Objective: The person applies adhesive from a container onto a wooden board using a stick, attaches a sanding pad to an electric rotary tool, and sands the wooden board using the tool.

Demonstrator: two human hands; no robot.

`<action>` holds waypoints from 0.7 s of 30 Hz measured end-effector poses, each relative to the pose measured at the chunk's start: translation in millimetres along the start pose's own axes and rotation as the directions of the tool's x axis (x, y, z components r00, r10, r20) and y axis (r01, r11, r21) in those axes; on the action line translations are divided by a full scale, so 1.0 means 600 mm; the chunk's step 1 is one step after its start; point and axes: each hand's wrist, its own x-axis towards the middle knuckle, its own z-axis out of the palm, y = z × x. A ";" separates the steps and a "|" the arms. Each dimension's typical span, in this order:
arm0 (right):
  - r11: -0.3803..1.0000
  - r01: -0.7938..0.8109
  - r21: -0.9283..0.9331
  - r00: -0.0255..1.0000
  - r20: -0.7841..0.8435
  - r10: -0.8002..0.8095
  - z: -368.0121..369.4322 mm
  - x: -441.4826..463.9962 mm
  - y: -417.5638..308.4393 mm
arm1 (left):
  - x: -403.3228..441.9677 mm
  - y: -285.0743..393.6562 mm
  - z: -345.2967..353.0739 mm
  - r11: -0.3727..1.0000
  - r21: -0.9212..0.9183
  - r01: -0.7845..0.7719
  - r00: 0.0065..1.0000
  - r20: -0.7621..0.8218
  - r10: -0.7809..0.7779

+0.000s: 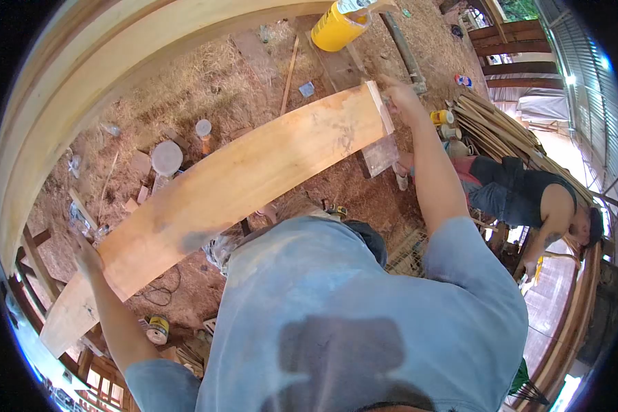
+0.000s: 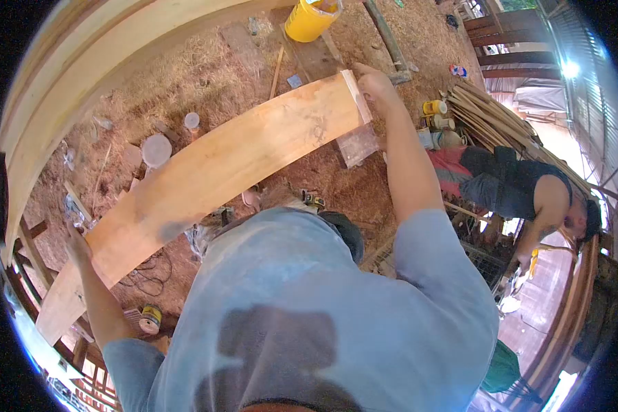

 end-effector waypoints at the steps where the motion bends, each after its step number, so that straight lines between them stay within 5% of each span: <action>1: 1.000 -0.004 -0.004 1.000 0.003 0.004 -0.001 0.019 0.005 | 0.000 -0.001 0.001 1.000 0.003 0.004 1.000 0.004 -0.004; 7: 0.997 -0.059 -0.043 0.977 0.204 0.066 0.011 -0.043 -0.020 | 0.012 -0.014 0.003 0.995 0.005 0.104 0.994 0.025 -0.105; 10: 0.991 0.003 -0.133 0.991 0.129 0.014 0.008 -0.076 0.004 | 0.014 -0.018 0.011 0.996 0.072 -0.056 0.995 -0.078 0.062; 13: 0.988 0.041 -0.152 0.993 0.115 -0.023 0.000 -0.106 0.057 | -0.004 0.034 -0.012 0.985 -0.099 0.142 0.990 0.008 -0.142; 15: 0.988 -0.044 0.148 0.992 0.122 0.026 -0.023 -0.101 0.143 | -0.009 0.038 -0.009 0.990 0.009 0.144 0.987 -0.074 -0.143; 16: 0.988 -0.040 0.151 0.993 0.120 0.021 -0.040 -0.106 0.153 | -0.006 0.024 0.005 0.990 0.006 0.141 0.987 -0.078 -0.140; 17: 0.902 -0.037 -0.431 0.952 0.258 0.163 -0.057 -0.112 0.161 | 0.003 -0.005 0.028 0.996 0.012 0.084 0.989 -0.123 -0.082; 18: 0.511 0.072 -0.856 0.892 0.284 0.351 -0.070 -0.117 0.170 | -0.001 0.000 0.032 0.999 0.021 0.027 0.985 -0.169 -0.023; 19: 0.517 0.077 -0.852 0.894 0.289 0.343 -0.078 -0.132 0.185 | -0.007 0.005 0.041 0.999 0.001 -0.039 0.998 -0.043 0.039; 21: 0.879 0.054 -0.474 0.993 0.114 0.001 -0.079 -0.163 0.211 | -0.041 0.083 0.056 0.988 0.106 -0.116 0.982 0.163 0.098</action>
